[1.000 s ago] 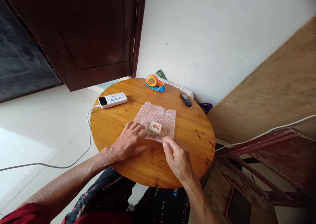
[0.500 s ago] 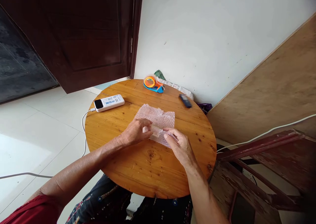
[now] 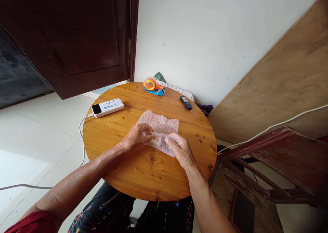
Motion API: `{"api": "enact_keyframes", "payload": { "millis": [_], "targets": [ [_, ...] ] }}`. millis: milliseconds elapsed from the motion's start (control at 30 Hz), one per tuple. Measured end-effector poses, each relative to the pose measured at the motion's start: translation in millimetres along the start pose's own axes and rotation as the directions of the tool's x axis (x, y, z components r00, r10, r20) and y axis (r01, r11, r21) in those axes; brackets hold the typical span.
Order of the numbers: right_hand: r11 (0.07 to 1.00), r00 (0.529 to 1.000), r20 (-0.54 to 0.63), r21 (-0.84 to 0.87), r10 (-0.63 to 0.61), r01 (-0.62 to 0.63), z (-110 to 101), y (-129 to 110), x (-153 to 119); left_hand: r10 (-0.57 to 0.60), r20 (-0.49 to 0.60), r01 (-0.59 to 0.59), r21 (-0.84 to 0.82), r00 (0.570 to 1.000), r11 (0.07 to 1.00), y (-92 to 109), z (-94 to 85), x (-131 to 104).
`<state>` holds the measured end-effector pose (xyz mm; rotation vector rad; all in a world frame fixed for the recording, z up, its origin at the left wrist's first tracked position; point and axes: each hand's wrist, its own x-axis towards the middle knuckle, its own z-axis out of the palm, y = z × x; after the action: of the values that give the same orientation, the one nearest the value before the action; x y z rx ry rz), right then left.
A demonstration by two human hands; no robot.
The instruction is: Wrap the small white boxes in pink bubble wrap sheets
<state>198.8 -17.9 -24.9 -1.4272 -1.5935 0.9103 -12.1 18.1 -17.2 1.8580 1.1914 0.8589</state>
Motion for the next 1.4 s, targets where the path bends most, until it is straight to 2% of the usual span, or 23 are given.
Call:
{"api": "enact_keyframes", "payload": {
  "millis": [133, 200, 267, 333, 400, 467, 533, 633, 733, 833, 933, 1100, 1167, 1267, 1400],
  "targets": [
    [0.987, 0.995, -0.094, -0.158, -0.021, 0.006, -3, 2, 0, -0.031, 0.001, 0.031, 0.069, 1.000, 0.997, 1, -0.5, 3],
    [0.950, 0.973, -0.196, -0.306, -0.120, 0.055, -7, -4, -6, -0.026, 0.008, 0.026, 0.073, 1.000, 0.997, 3, -1.1, 4],
    [0.862, 0.919, -0.256, -0.486, -0.299, 0.145, -8, -17, -16, -0.014, 0.023, 0.012, 0.067, 1.000, 0.998, 4, -1.8, 5],
    [0.731, 0.870, -0.163, -0.625, -0.466, 0.274, -6, -36, -27, 0.001, 0.039, -0.003, 0.065, 0.999, 0.998, 4, -2.1, 7],
    [0.624, 0.850, 0.034, -0.664, -0.525, 0.412, 1, -52, -35, 0.020, 0.050, -0.023, 0.071, 0.999, 0.997, 4, -1.6, 10],
    [0.552, 0.839, 0.195, -0.674, -0.508, 0.491, 10, -60, -35, 0.033, 0.064, -0.038, 0.083, 0.997, 0.996, 4, -0.7, 13],
    [0.505, 0.846, 0.268, -0.704, -0.461, 0.499, 17, -59, -31, 0.033, 0.074, -0.040, 0.099, 0.997, 0.994, 4, -0.9, 15],
    [0.479, 0.863, 0.286, -0.737, -0.416, 0.476, 21, -50, -23, 0.041, 0.082, -0.050, 0.113, 0.996, 0.992, 3, -7.5, 14],
    [0.475, 0.859, 0.303, -0.733, -0.413, 0.487, 19, -46, -19, 0.025, 0.037, -0.030, 0.132, 0.999, 0.991, -1, -21.0, 11],
    [0.441, 0.854, 0.351, -0.742, -0.385, 0.504, 19, -49, -15, -0.039, -0.033, 0.045, 0.198, 0.999, 0.979, -7, -32.0, 9],
    [0.388, 0.855, 0.384, -0.771, -0.348, 0.505, 21, -53, -8, -0.121, -0.060, 0.133, 0.298, 0.991, 0.945, -13, -35.9, 8],
    [0.291, 0.854, 0.424, -0.812, -0.302, 0.506, 25, -59, 1, -0.163, -0.107, 0.193, 0.436, 0.981, 0.879, -19, -45.4, 3],
    [0.272, 0.857, 0.439, -0.819, -0.269, 0.505, 26, -63, 3, -0.247, -0.079, 0.256, 0.449, 0.966, 0.856, -19, -51.6, 1],
    [0.258, 0.858, 0.467, -0.820, -0.215, 0.511, 26, -69, 6, -0.394, 0.006, 0.354, 0.429, 0.919, 0.831, -15, -57.4, 2],
    [0.271, 0.843, 0.509, -0.798, -0.174, 0.538, 26, -74, 14, -0.493, 0.072, 0.436, 0.370, 0.867, 0.821, -8, -56.6, 10]
  ]
}}
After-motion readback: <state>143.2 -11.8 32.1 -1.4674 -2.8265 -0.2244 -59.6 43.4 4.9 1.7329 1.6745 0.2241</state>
